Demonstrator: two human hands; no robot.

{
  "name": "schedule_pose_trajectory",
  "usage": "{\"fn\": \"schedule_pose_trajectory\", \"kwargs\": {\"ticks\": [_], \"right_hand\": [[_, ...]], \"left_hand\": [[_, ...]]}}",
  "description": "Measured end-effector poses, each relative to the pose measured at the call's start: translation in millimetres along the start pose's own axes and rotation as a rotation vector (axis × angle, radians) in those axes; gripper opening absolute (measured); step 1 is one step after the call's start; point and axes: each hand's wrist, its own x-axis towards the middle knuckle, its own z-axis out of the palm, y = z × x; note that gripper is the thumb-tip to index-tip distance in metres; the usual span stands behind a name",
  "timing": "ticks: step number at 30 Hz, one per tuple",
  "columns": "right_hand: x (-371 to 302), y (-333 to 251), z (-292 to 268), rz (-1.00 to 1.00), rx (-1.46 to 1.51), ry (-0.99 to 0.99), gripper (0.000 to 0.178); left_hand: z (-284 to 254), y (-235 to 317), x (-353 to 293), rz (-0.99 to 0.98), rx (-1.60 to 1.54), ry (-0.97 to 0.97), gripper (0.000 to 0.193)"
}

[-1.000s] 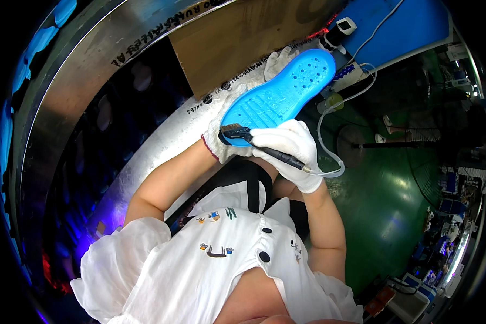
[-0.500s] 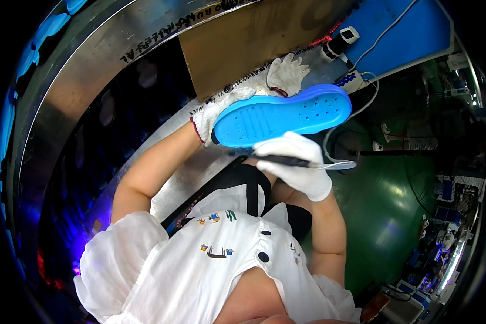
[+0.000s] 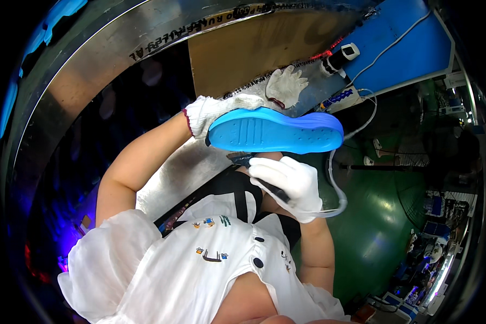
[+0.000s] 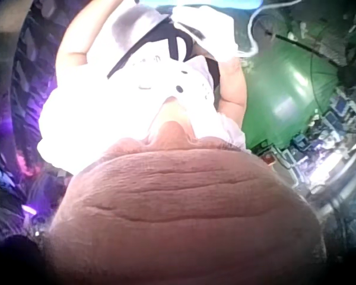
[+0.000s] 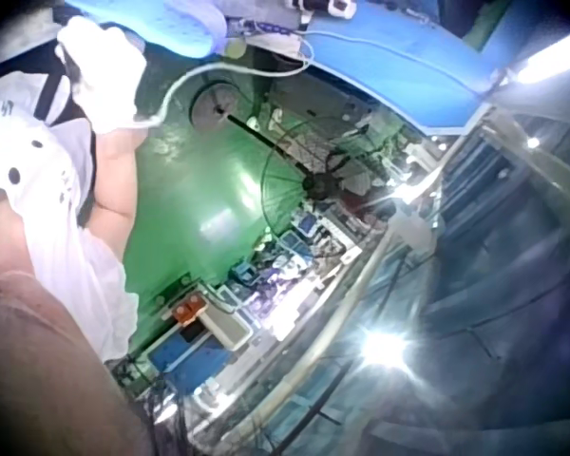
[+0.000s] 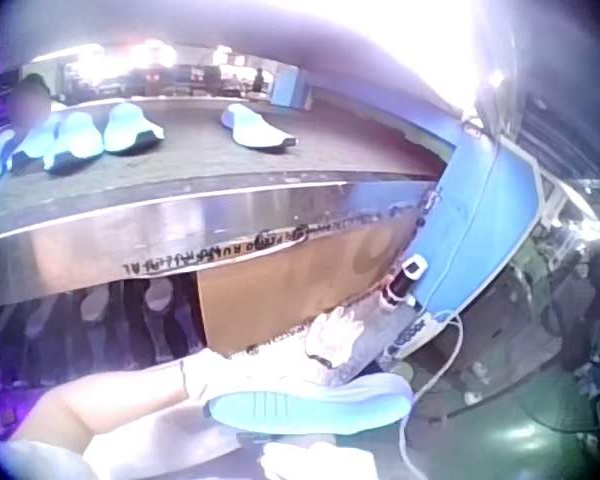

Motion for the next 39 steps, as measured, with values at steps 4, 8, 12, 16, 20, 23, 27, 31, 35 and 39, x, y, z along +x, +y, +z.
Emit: {"fn": "schedule_pose_trajectory", "kwargs": {"ticks": [4, 8, 12, 16, 20, 23, 27, 31, 35, 39], "right_hand": [[0.7, 23.2, 0.5, 0.017, 0.152, 0.217, 0.025], [-3.3, 1.6, -8.6, -0.077, -0.066, 0.08, 0.027], [0.8, 18.7, -9.1, -0.013, -0.064, 0.222, 0.024], [-2.8, 5.9, -12.8, -0.087, -0.204, 0.108, 0.026], [-6.8, 24.0, -14.1, -0.037, -0.098, 0.276, 0.029], [-8.3, 14.3, -24.1, -0.089, -0.155, 0.187, 0.03], [-3.7, 25.9, -25.2, -0.072, -0.169, 0.29, 0.031], [0.7, 25.5, -29.8, -0.093, -0.099, 0.365, 0.028], [-9.6, 40.3, -25.0, -0.059, 0.207, 0.361, 0.032], [-31.9, 33.7, -17.7, 0.04, 0.509, 0.511, 0.027]], "left_hand": [[7.8, -0.6, 0.0, 0.219, 0.018, 0.103, 0.051], [-1.6, 3.6, -3.0, 0.084, 0.07, 0.223, 0.053], [-6.1, 12.4, -7.6, 0.031, 0.009, 0.213, 0.066], [-8.0, 6.7, -12.6, 0.179, 0.206, 0.192, 0.063], [-8.3, 10.8, -12.0, -0.074, -0.161, 0.213, 0.068], [-5.4, 16.4, -14.7, -0.033, -0.063, 0.172, 0.077], [-4.8, 21.8, -19.3, 0.001, -0.068, 0.141, 0.079], [-8.0, 14.9, -23.6, 0.016, -0.174, 0.105, 0.077], [25.5, 11.3, -33.7, 0.3, -0.127, 0.243, 0.046], [43.8, 23.0, -50.6, 0.48, -0.306, 0.228, 0.059]]}}
